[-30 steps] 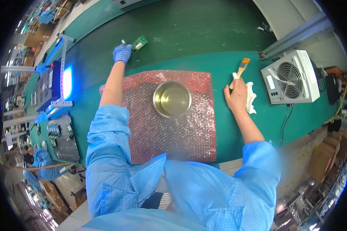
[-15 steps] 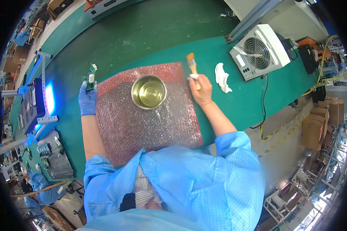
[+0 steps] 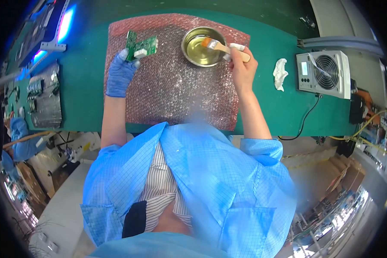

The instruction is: Brushing a liquid coating onto printed circuit boards.

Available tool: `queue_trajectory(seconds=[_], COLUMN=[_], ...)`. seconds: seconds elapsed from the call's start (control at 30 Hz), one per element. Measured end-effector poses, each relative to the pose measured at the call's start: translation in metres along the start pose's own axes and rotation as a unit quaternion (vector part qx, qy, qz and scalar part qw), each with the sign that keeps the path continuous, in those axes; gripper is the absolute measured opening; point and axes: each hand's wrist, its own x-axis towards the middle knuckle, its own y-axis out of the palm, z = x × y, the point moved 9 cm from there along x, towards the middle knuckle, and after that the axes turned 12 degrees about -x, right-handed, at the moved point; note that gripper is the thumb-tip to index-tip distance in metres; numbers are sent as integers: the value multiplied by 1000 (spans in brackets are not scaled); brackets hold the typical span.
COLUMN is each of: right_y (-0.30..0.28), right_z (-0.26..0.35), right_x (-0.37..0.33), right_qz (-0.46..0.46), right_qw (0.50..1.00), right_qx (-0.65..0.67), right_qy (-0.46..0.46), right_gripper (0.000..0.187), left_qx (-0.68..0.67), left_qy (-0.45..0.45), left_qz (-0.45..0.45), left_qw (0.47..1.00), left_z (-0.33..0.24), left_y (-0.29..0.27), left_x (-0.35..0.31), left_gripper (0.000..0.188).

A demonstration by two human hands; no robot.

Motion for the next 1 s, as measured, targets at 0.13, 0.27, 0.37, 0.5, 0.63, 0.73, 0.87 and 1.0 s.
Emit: queue_trajectory(seconds=[0.13,0.27,0.37,0.5,0.63,0.73,0.87,1.0], right_y=[-3,-3,-1,2,2,-4,-25,-46], right_z=[-17,-28,-25,-24,-25,-17,1,11], right_x=[-1,1,1,3,4,5,9,13], right_qz=[18,32,36,41,41,44,33,40], right_qw=[998,997,996,994,992,992,992,990], right_qx=[-54,-71,-81,-100,-121,-116,-126,-130], right_qy=[11,25,28,23,13,13,4,28], right_gripper=[19,18,19,19,19,19,19,19], left_qx=[15,47,68,61,62,57,79,92], left_qy=[25,46,22,-4,13,5,3,-5], left_qz=[30,6,8,11,7,25,44,47], left_qw=[999,998,997,998,998,998,996,995], left_z=[-7,-5,1,10,11,13,14,17], left_y=[21,26,26,26,35,42,49,63], left_x=[-14,-19,-19,-15,-14,-11,-6,-3], left_gripper=[17,19,21,22,23,24,25,27])
